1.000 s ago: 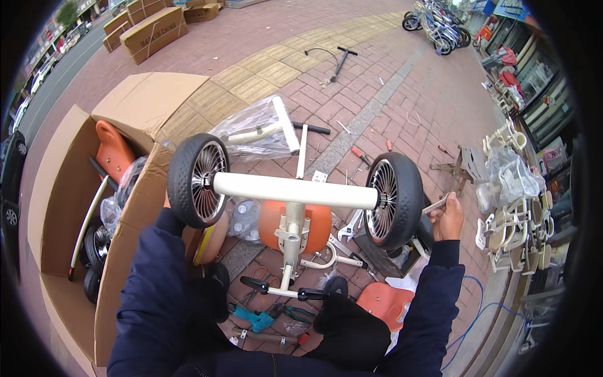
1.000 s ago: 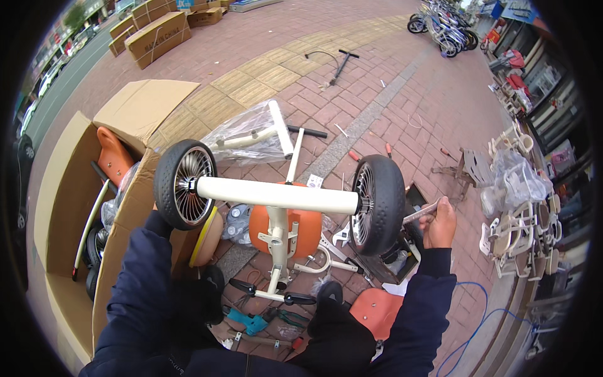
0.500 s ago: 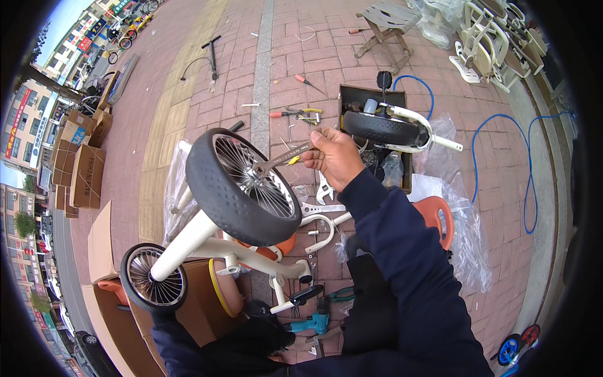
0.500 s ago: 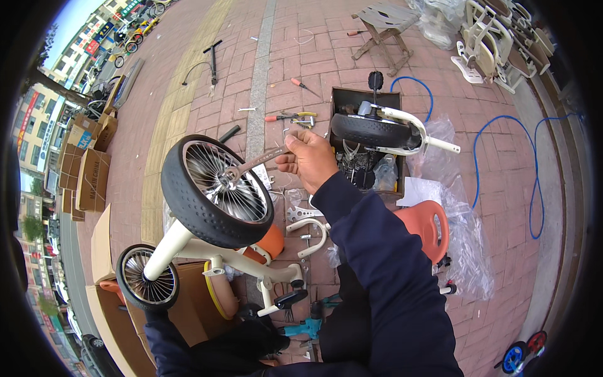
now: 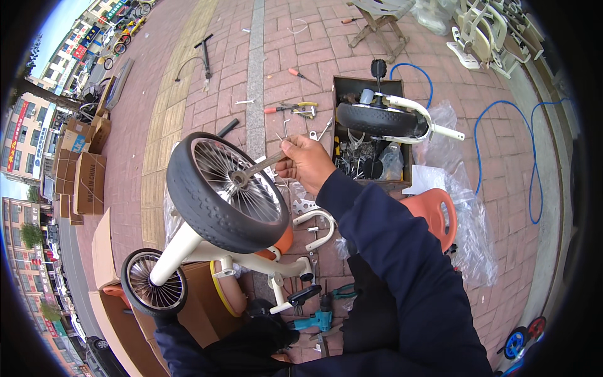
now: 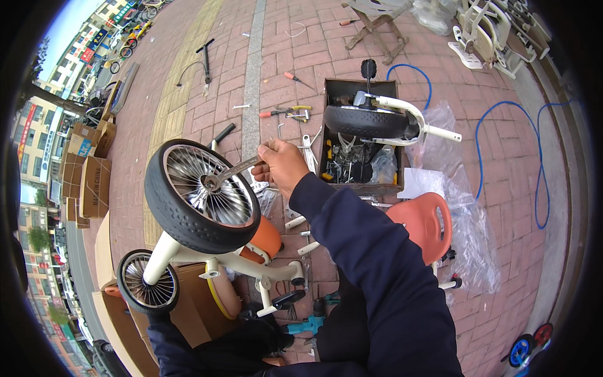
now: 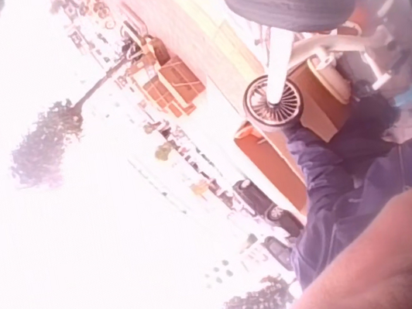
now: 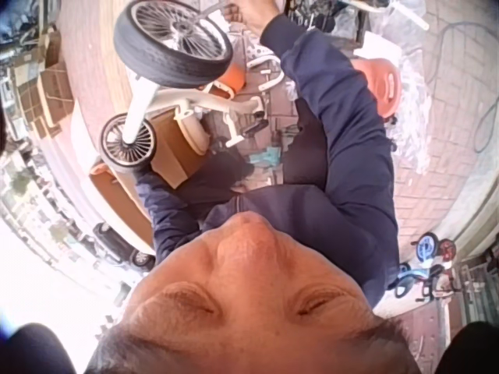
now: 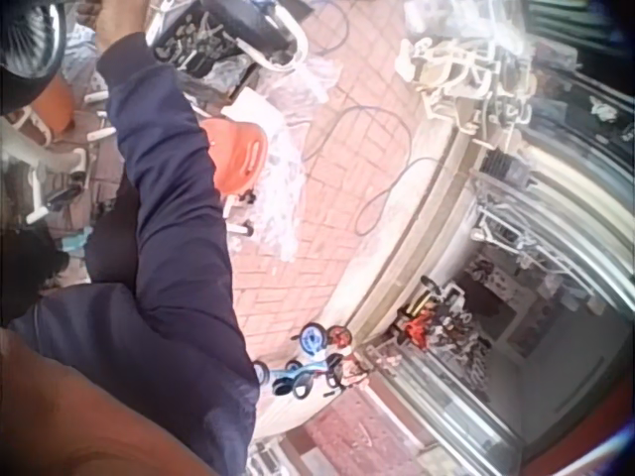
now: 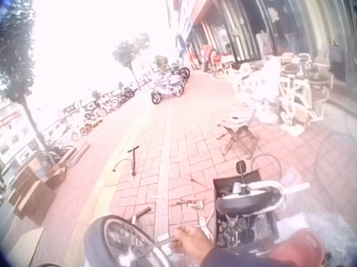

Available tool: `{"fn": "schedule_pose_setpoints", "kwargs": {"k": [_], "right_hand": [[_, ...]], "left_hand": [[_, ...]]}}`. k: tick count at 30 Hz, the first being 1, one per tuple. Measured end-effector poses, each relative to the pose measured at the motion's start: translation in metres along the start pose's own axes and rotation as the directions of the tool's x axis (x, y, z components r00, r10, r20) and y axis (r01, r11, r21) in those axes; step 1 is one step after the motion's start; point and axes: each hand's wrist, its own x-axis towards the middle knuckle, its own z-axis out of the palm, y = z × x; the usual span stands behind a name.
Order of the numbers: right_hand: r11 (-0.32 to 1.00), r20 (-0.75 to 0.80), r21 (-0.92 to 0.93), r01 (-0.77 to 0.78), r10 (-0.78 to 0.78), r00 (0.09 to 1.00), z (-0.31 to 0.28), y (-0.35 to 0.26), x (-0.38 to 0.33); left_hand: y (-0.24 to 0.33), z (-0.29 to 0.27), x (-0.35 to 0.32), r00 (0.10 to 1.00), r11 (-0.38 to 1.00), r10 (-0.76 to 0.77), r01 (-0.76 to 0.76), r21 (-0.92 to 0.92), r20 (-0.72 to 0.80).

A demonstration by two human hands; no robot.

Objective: The person assembles a child's tricycle by attaching wheels to the frame, securing the seat with a power drill, and applying a brand sticker to the frame. The person handles wheels, a seat, a frame, and a sticker during the process.

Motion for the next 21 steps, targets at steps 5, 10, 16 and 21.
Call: {"fn": "schedule_pose_setpoints", "kwargs": {"k": [5, 10, 16, 21], "right_hand": [[0.985, 0.011, -0.162, -0.057, 0.06, 0.998, -0.016, -0.004, -0.017], [0.962, -0.033, -0.225, -0.153, 0.15, 0.988, -0.024, -0.017, -0.051], [0.347, 0.131, -0.921, 0.18, -0.16, 0.978, 0.01, -0.056, -0.135], [0.033, 0.308, -0.94, 0.34, -0.351, 0.884, 0.071, -0.103, -0.148]], "left_hand": [[0.004, -0.005, 0.003, 1.0, 1.0, -0.02, 0.02, -0.013, -0.012], [0.001, -0.01, 0.004, 0.998, 0.998, -0.035, 0.033, -0.052, -0.043], [-0.01, -0.019, -0.001, 0.99, 0.982, -0.045, 0.02, -0.189, -0.13], [-0.021, -0.025, -0.012, 0.978, 0.938, -0.09, 0.021, -0.345, -0.186]]}}
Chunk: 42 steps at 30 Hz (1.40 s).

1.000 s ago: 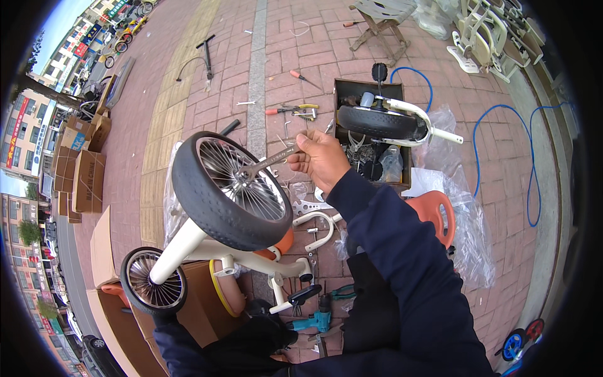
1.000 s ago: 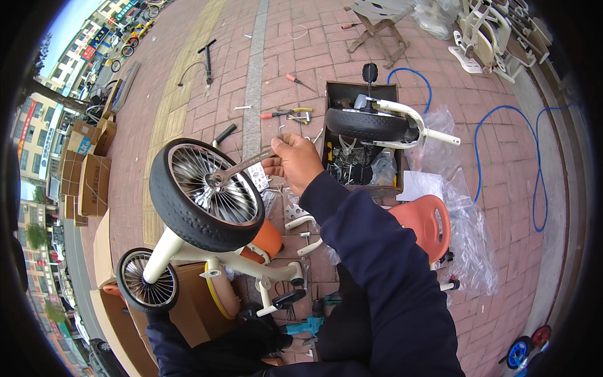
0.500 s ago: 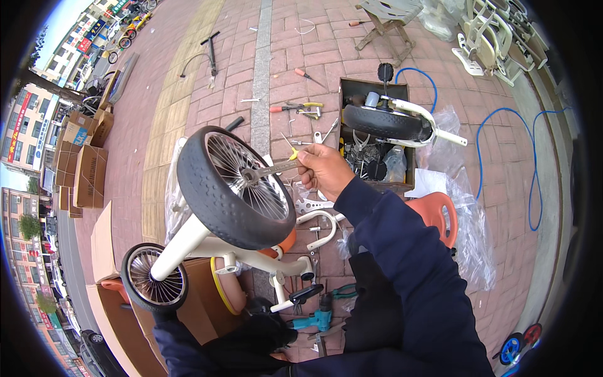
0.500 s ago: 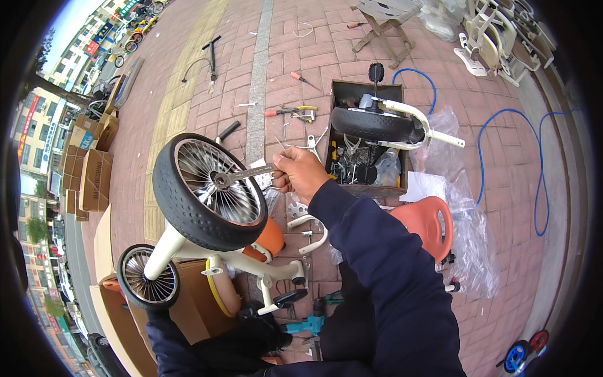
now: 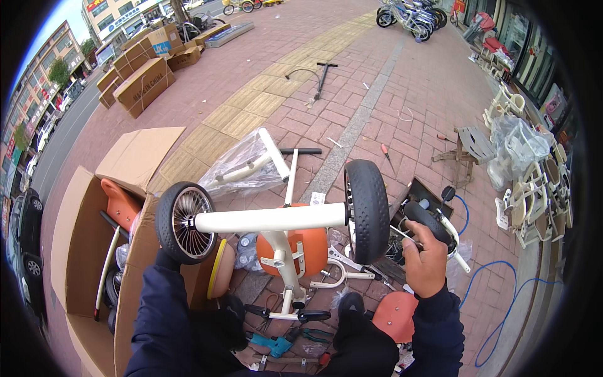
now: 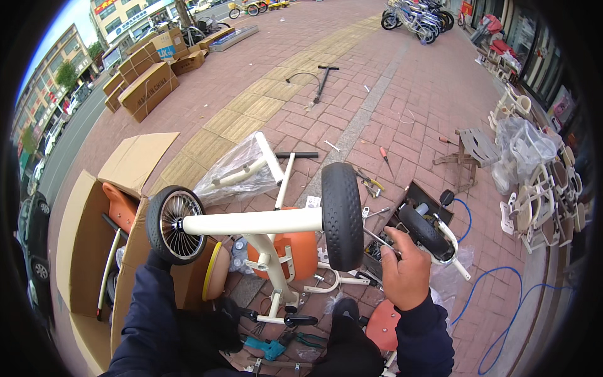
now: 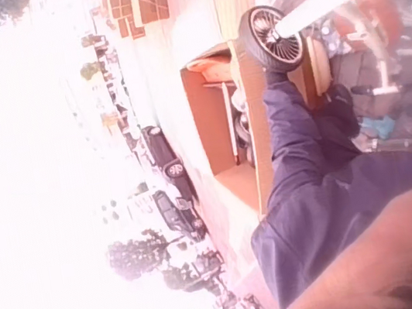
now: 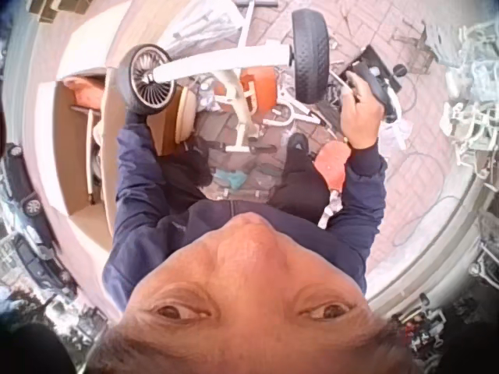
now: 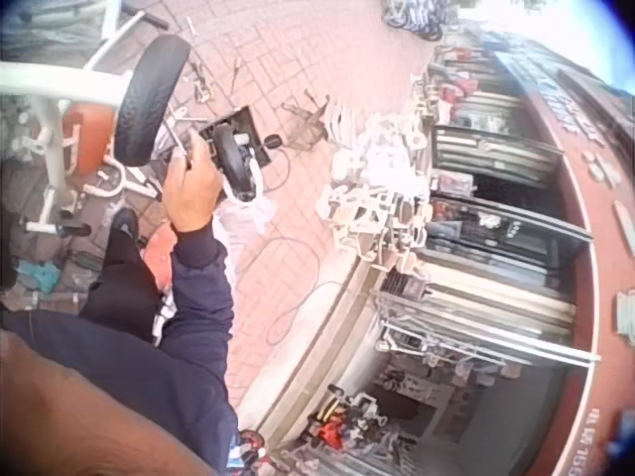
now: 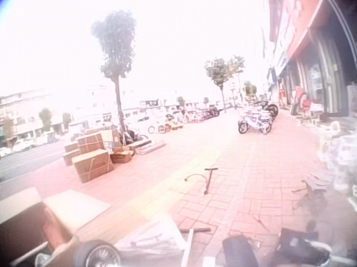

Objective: The person assembles a child's tricycle by attaching wheels to the frame, securing the seat with a power drill, and applying a brand sticker to the frame. The person handles wheels, a seat, a frame, and a sticker during the process.

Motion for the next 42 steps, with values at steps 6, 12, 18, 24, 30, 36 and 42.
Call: {"fn": "schedule_pose_setpoints", "kwargs": {"k": [6, 12, 18, 24, 30, 36, 42], "right_hand": [[0.975, 0.054, 0.192, 0.108, -0.121, 0.991, -0.005, -0.006, 0.124], [0.951, 0.204, 0.306, -0.043, -0.022, 0.979, 0.069, 0.081, 0.226], [0.951, 0.309, -0.161, 0.264, -0.206, 0.928, 0.107, 0.201, 0.14], [0.991, 0.195, -0.126, -0.056, 0.08, 0.978, 0.02, 0.17, 0.031], [0.947, 0.481, -0.046, -0.317, 0.299, 0.824, -0.041, 0.049, 0.046], [0.924, 0.384, 0.0, -0.382, 0.353, 0.853, 0.001, 0.075, 0.053], [0.745, -0.09, 0.653, -0.139, 0.259, 0.962, 0.0, 0.068, 0.051]], "left_hand": [[-0.012, -0.01, -0.016, 0.996, 0.957, -0.084, 0.07, -0.282, -0.041], [-0.024, -0.015, -0.016, 0.985, 0.924, -0.156, 0.12, -0.362, -0.071], [-0.032, -0.025, -0.015, 0.947, 0.616, 0.315, -0.253, 0.746, 0.062], [-0.037, -0.031, -0.014, 0.934, 0.583, 0.356, -0.206, 0.786, -0.02], [-0.04, -0.026, -0.003, 0.929, 0.454, 0.354, -0.268, 0.85, 0.104], [-0.04, -0.006, -0.004, 0.861, 0.303, 0.502, -0.258, 0.917, 0.077], [-0.017, 0.036, -0.013, 0.92, 0.848, 0.041, 0.174, 0.5, -0.39]]}}
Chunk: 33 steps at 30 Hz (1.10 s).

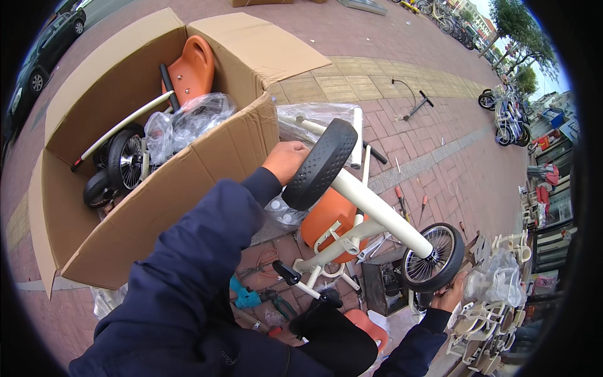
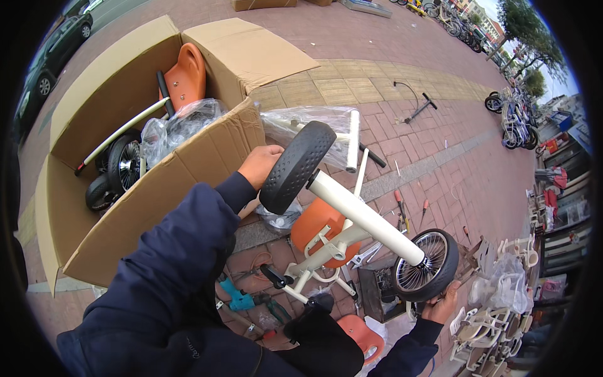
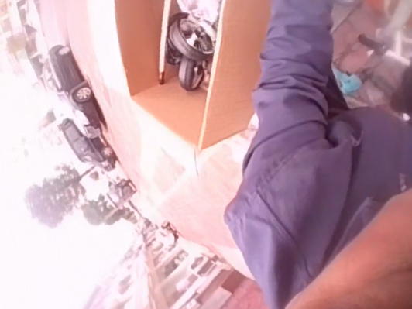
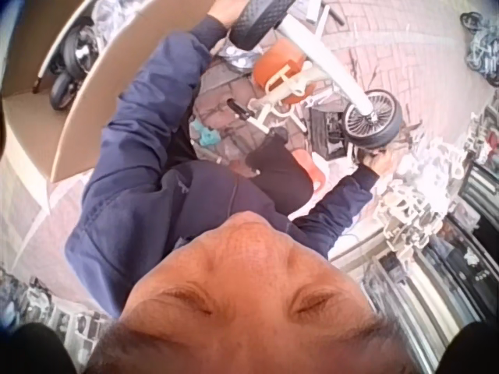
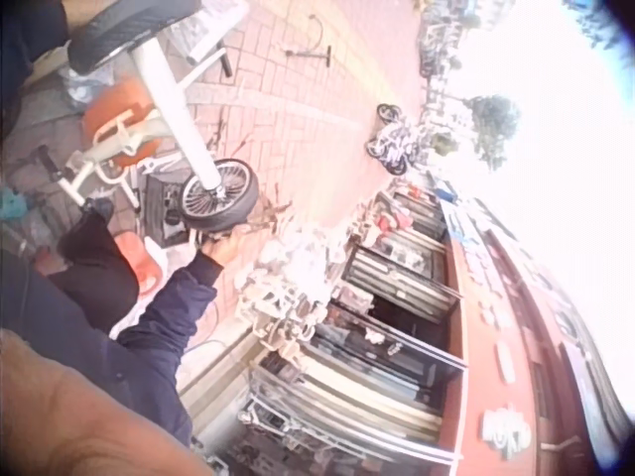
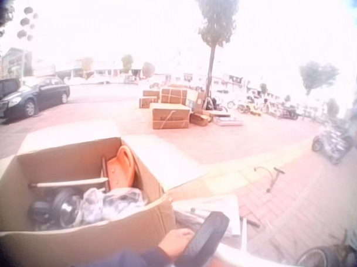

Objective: The person assembles a child's tricycle by attaching wheels to the frame, securing the seat with a power drill, and applying a brand sticker to the frame. The person handles wheels, a seat, a frame, and a sticker during the process.

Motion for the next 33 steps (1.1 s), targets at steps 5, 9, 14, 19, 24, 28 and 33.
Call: {"fn": "schedule_pose_setpoints", "kwargs": {"k": [5, 9, 14, 19, 24, 28, 33], "right_hand": [[0.97, 0.036, -0.244, 0.018, -0.009, 0.999, -0.013, -0.007, -0.006], [0.949, -0.187, -0.314, -0.037, -0.023, 0.982, -0.032, 0.007, -0.007], [0.962, -0.263, -0.167, -0.215, 0.166, 0.95, -0.057, 0.021, -0.018], [0.977, -0.205, -0.04, -0.209, 0.196, 0.959, -0.074, 0.046, -0.037], [0.967, -0.244, -0.059, -0.249, 0.228, 0.943, -0.074, 0.072, -0.062], [0.968, -0.231, -0.145, -0.204, 0.168, 0.958, -0.055, 0.064, -0.073], [0.936, -0.096, -0.351, -0.01, -0.025, 0.995, -0.025, 0.01, -0.05]], "left_hand": [[0.019, 0.007, -0.022, 0.97, 0.989, -0.008, 0.045, -0.144, 0.242], [0.026, 0.019, -0.036, 0.956, 0.997, 0.056, -0.069, 0.036, 0.288], [0.042, 0.022, -0.042, 0.884, 0.992, 0.091, -0.12, 0.035, 0.459], [0.06, 0.023, -0.068, 0.752, 0.933, 0.157, -0.325, 0.154, 0.64], [0.067, 0.031, -0.096, 0.809, 0.757, 0.197, -0.484, 0.438, 0.553], [0.072, 0.025, -0.09, 0.857, 0.764, 0.162, -0.422, 0.487, 0.489], [0.09, 0.017, -0.079, 0.973, 0.824, 0.169, -0.227, 0.52, 0.157]]}}
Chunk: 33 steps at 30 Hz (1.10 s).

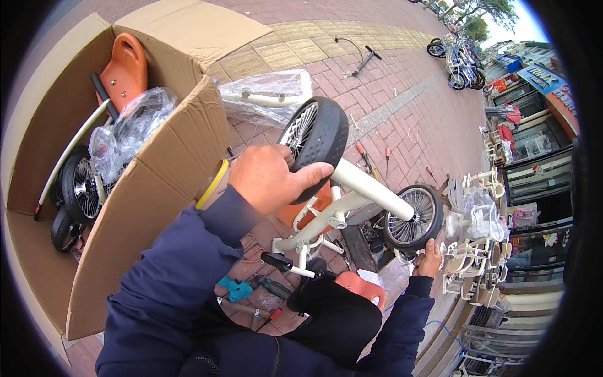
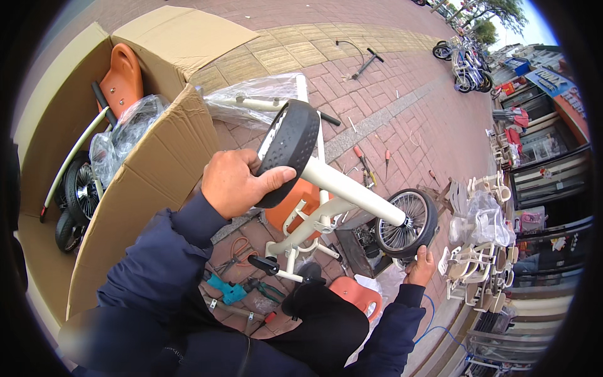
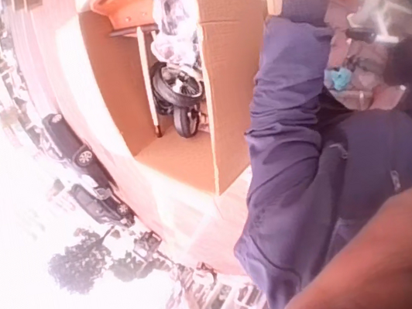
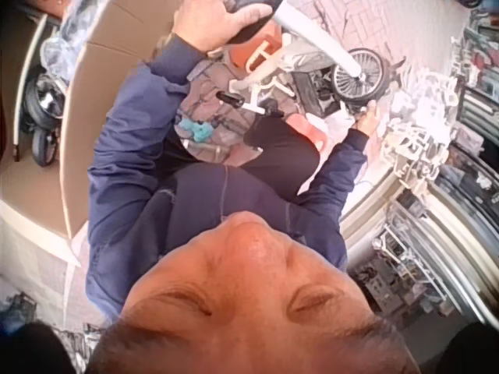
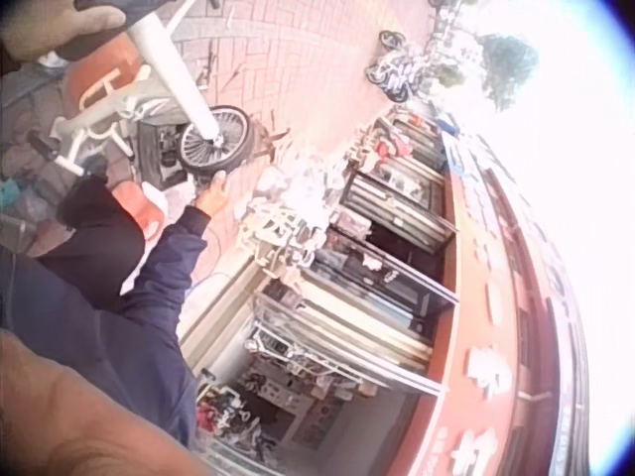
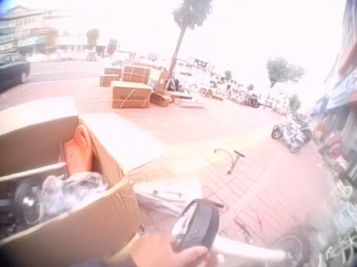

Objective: The person assembles a child's tricycle by attaching wheels to the frame, securing the seat with a power drill, and applying a brand sticker to the frame. The person handles wheels, a seat, a frame, and a sticker during the process.

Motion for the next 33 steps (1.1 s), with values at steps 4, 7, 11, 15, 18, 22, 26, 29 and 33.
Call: {"fn": "schedule_pose_setpoints", "kwargs": {"k": [4, 7, 11, 15, 18, 22, 26, 29, 33], "right_hand": [[0.983, 0.031, 0.02, 0.182, -0.183, 0.983, 0.01, 0.006, 0.005], [0.928, 0.091, -0.321, 0.188, -0.168, 0.982, 0.015, 0.064, -0.05], [0.869, 0.155, -0.494, 0.032, 0.052, 0.987, -0.004, 0.085, -0.101], [0.917, 0.355, -0.137, 0.374, -0.307, 0.883, 0.024, 0.016, -0.092], [0.756, 0.476, -0.27, 0.597, -0.434, 0.765, 0.076, -0.057, -0.067], [0.498, 0.664, -0.301, 0.813, -0.503, 0.554, 0.178, -0.11, -0.022], [0.316, 0.852, -0.41, 0.856, -0.203, 0.483, 0.226, -0.134, -0.009], [0.163, 0.888, -0.461, 0.872, 0.082, 0.453, 0.242, -0.151, -0.004], [0.038, 0.881, -0.456, 0.889, 0.159, 0.445, 0.253, -0.165, -0.008]], "left_hand": [[-0.023, -0.031, 0.013, 0.985, 0.967, -0.097, 0.128, -0.222, 0.145], [-0.042, -0.043, 0.014, 0.977, 0.968, -0.106, 0.144, -0.206, 0.187], [-0.049, -0.041, 0.014, 0.997, 0.98, -0.075, 0.078, -0.182, 0.021], [-0.039, -0.039, 0.015, 0.999, 0.986, -0.044, 0.046, -0.163, 0.017], [-0.034, -0.042, 0.014, 0.994, 0.984, -0.073, 0.084, -0.16, 0.077], [-0.049, -0.052, 0.007, 0.904, 0.981, -0.066, -0.02, 0.195, 0.423], [-0.081, -0.043, 0.008, 0.881, 0.833, -0.304, 0.061, 0.55, 0.362], [-0.1, -0.041, 0.021, 0.941, 0.881, -0.285, 0.184, 0.435, 0.18], [-0.116, -0.029, 0.037, 0.98, 0.959, -0.198, 0.19, 0.212, 0.016]]}}
